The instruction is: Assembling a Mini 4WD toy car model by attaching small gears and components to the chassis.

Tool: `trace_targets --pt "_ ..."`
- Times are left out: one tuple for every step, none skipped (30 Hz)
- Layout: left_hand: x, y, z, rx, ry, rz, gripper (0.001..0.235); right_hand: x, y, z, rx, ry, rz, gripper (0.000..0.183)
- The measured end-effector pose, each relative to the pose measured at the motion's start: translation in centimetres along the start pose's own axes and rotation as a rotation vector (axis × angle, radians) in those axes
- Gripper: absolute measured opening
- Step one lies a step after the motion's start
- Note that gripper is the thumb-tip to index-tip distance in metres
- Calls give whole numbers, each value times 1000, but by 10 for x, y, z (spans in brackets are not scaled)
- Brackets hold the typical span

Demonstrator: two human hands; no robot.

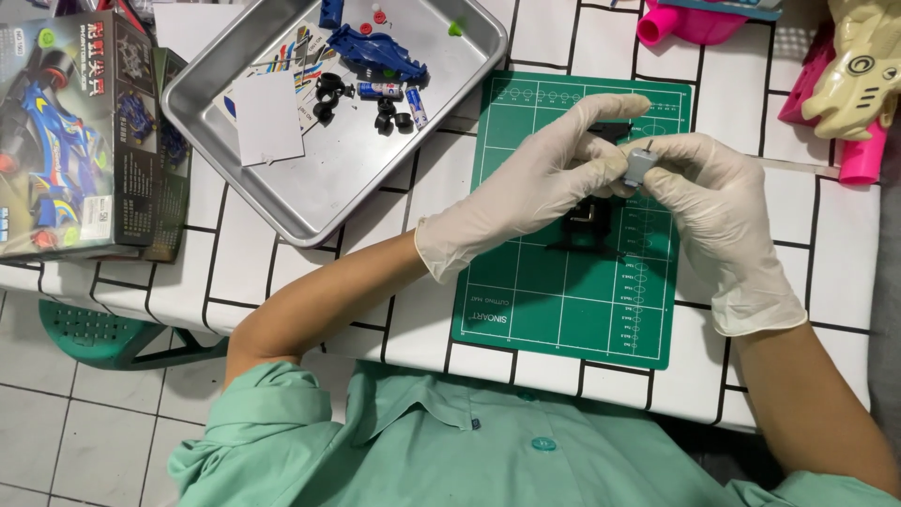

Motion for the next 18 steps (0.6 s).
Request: trace_targets --pt "0 0 -1 -10 -7 2 47 0 -1 2 -31 -21 9 36" --pt "0 0 -3 -20 -15 3 45 1 -1 4 -62 -43 18 37" --pt "0 0 -3 -20 -16 3 45 1 -2 2 -61 -43 18 37" --pt "-1 0 -4 -14 -20 5 45 -1 -3 2 -91 -28 -33 43" --pt "0 0 -4 -8 -26 7 46 -4 -4 2 -120 -11 -85 49" --pt "0 -1 -4 -9 -27 7 46 -3 -4 0 -118 -11 -85 49" --pt "1 -1 -5 18 -59 27 48 -5 -4 -3 -81 1 -115 43" --pt "2 -1 -5 45 -91 48 50 -7 -4 -7 -44 13 -145 38" --pt "3 -1 -2 45 -92 50 50 -8 -4 -8 -44 12 -147 38" --pt "5 0 2 52 -181 59 47 -8 -4 -11 -21 36 -140 35" --pt "7 0 6 59 -271 68 45 -8 -4 -13 4 60 -134 33" --pt "15 -2 8 59 -274 70 45 -9 -3 -15 6 59 -136 33" --pt "22 -4 18 -69 -504 80 35 -7 -1 -15 -25 35 -54 34" --pt "26 -5 28 -199 -734 88 26 -4 1 -16 -56 10 27 35" --pt "44 -7 32 -200 -735 87 26 0 0 -15 -55 10 28 35" --pt "62 -8 38 -231 -902 147 22 3 -1 -15 -44 40 17 28" --pt "79 -7 45 -259 -1070 207 18 5 -2 -14 -35 68 4 24" --pt "104 -5 45 -258 -1071 207 18 3 -1 -17 -35 67 3 24"
Point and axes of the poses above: each hand's wrist, its own y-axis away from the middle knuckle, its own x-axis out of the back of the hand, z = x × y, the point moved 5 cm from there along -y, towards the middle knuckle, and after that the axes turned 9 degrees about -z, right-handed, at the moved point
